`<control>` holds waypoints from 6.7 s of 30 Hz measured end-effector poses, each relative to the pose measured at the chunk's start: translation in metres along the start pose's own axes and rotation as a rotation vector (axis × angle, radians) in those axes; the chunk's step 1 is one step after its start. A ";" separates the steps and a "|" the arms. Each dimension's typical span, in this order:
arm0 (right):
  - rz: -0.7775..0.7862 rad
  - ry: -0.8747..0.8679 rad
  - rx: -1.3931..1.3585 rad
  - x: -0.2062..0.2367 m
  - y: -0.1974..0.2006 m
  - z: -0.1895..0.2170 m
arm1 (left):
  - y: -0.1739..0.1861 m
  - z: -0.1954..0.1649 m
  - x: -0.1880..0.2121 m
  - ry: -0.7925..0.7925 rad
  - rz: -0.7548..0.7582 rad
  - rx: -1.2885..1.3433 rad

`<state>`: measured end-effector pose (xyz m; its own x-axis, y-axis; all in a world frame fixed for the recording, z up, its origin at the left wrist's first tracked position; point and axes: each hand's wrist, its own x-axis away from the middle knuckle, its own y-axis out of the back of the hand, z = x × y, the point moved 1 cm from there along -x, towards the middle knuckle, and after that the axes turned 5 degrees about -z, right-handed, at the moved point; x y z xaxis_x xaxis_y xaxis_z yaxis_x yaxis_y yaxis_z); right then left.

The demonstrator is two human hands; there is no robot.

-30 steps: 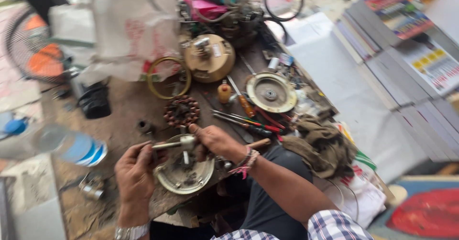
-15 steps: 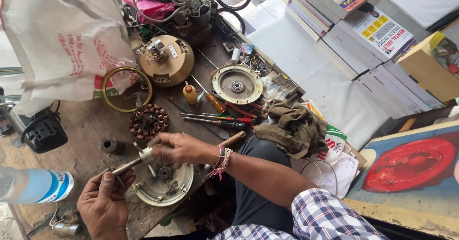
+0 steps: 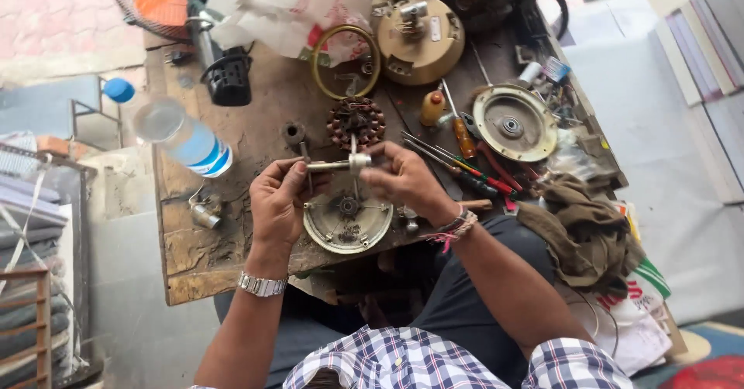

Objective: The person cleans a stator with a cloth, then uses a hammer and metal rod to press bearings into two separate metal housings. They also handle a rotor and a small metal part, tapping them into place on the workbench.

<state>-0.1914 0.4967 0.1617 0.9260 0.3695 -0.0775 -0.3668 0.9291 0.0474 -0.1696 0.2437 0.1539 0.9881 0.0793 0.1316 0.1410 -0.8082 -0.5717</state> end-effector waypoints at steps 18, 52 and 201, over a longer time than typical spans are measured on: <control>-0.134 -0.417 -0.130 -0.005 -0.008 0.010 | -0.003 0.000 -0.002 0.012 0.053 0.049; 0.297 -0.620 1.309 0.003 0.041 0.031 | 0.019 0.062 -0.017 0.472 -0.244 0.621; 0.076 0.434 0.855 0.002 -0.029 0.016 | 0.031 0.078 0.016 -0.526 0.191 -1.115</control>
<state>-0.1779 0.4705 0.1760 0.7258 0.5612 -0.3978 -0.0760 0.6402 0.7644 -0.1442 0.2658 0.0750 0.9280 -0.0780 -0.3644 0.1181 -0.8659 0.4861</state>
